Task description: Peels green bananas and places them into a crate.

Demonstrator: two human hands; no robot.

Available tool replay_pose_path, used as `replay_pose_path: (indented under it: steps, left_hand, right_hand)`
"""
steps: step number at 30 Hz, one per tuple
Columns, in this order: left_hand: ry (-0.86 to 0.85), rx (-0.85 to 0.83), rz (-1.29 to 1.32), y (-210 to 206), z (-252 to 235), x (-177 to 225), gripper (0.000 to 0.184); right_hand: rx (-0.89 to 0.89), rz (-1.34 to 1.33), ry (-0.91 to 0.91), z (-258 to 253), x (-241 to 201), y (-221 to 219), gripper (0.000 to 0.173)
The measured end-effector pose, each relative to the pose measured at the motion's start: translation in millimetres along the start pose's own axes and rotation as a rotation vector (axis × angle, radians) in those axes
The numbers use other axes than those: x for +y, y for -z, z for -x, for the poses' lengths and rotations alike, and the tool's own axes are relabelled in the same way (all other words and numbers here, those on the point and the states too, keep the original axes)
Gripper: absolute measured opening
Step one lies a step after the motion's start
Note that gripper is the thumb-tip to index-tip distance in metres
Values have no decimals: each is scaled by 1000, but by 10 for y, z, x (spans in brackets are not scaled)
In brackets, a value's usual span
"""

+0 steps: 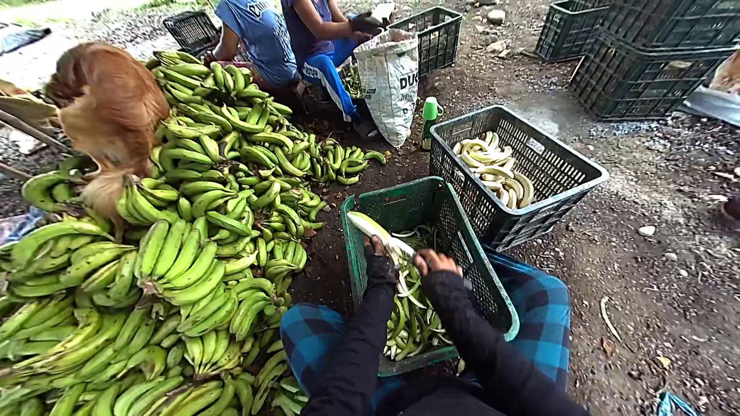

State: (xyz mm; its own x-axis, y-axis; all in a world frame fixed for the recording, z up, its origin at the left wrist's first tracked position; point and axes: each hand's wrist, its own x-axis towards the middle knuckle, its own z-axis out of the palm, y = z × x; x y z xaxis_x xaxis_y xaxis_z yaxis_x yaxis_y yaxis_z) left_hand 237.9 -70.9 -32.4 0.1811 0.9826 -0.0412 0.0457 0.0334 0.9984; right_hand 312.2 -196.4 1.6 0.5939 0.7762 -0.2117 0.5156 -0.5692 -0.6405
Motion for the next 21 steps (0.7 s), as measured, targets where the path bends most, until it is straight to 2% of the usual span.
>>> replay_pose_path:
  steps: [2, 3, 5, 7, 9, 11, 13, 15, 16, 17, 18, 19, 21]
  left_hand:
    - [9, 0, 29, -36, -62, 12, 47]
    - [86, -56, 10, -22, 1, 119, 45]
    - [191, -313, -38, 75, 123, 241, 38]
    - [171, -616, -108, 229, 103, 215, 43]
    - [139, -692, -159, 301, 110, 129, 46]
    - [147, -500, -109, 247, 154, 106, 47]
    - [78, -144, -41, 69, 101, -70, 49]
    - [17, 177, 14, -119, -70, -149, 44]
    - [112, 231, -1, -128, -109, 26, 42]
    - [322, 143, -5, -48, -101, 349, 40]
    - [265, 98, -7, -27, -65, 315, 37]
    - [138, -34, 22, 27, 2, 189, 37]
    - [8, -518, -8, 251, 15, 28, 37]
  right_hand:
    - [-31, -11, -86, 143, -10, -101, 50]
    - [11, -11, -75, 84, -17, -106, 49]
    - [181, -12, 30, -275, -3, -31, 46]
    - [316, 2, 136, -776, 23, 179, 45]
    - [305, 9, 138, -1059, -83, 464, 46]
    - [287, 9, 138, -995, -210, 511, 45]
    - [292, 50, 131, -672, -146, 176, 46]
    - [229, 37, 19, -251, -22, -224, 49]
    - [188, 20, -41, -76, 12, -340, 49]
    - [162, 1, -79, 37, 21, -391, 48]
    - [155, -12, -84, 69, 9, -377, 47]
    - [178, -15, -42, 4, -4, -324, 46]
    - [117, 35, 32, -361, -57, -55, 47]
